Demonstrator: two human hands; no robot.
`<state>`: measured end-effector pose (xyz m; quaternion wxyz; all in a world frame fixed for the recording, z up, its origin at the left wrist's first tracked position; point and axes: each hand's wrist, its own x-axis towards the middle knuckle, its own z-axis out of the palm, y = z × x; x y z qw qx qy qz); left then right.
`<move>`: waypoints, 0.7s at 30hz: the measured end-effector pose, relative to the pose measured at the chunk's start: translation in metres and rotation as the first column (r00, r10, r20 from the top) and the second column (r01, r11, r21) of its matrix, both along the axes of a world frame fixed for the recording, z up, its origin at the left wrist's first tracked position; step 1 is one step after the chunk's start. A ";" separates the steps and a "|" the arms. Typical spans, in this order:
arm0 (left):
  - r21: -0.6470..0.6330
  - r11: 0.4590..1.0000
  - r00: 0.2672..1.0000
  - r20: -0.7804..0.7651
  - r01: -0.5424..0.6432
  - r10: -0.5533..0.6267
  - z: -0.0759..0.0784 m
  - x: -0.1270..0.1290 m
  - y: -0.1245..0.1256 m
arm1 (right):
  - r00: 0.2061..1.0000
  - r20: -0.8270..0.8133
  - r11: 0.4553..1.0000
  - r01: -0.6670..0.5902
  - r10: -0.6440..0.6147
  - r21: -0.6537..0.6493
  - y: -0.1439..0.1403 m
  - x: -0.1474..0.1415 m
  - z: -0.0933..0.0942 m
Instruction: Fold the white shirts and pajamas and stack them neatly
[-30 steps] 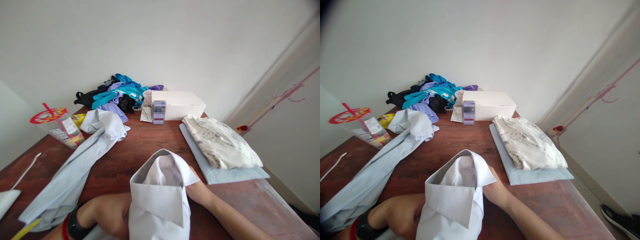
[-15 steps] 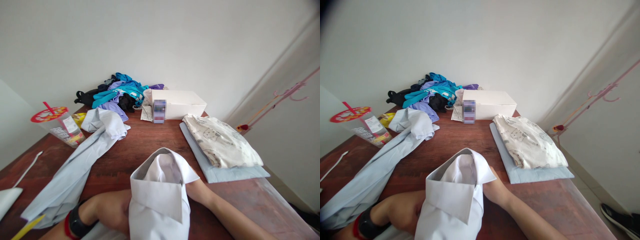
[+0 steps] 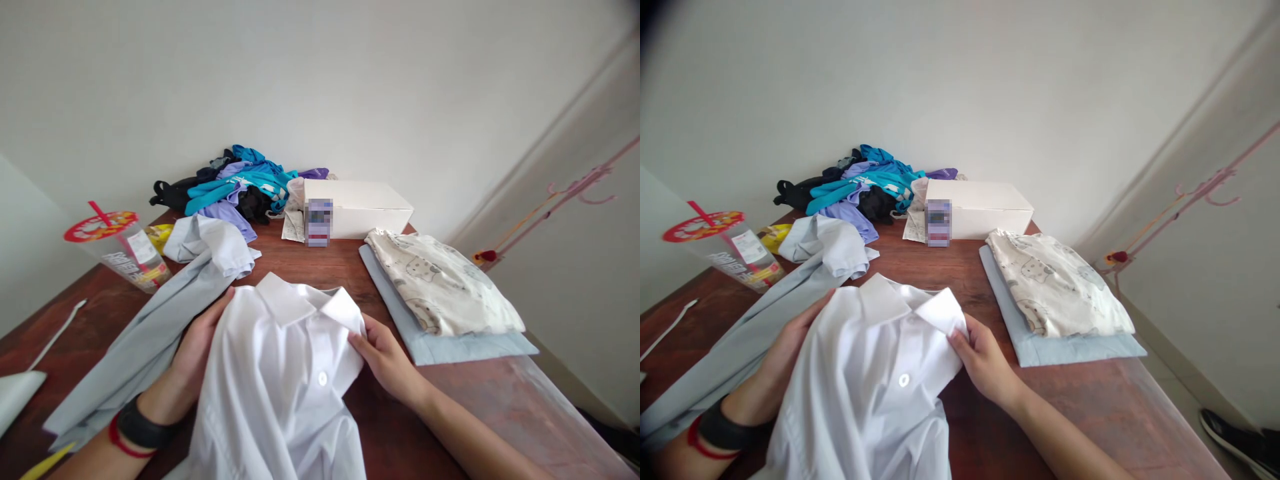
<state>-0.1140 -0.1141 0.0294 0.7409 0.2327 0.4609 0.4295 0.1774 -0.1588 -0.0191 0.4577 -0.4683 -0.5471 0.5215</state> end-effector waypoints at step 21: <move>-0.078 0.987 0.981 -0.125 0.139 -0.148 -0.010 0.002 0.003 | 0.858 -0.362 0.906 -0.416 0.365 -0.071 -0.005 0.012 0.018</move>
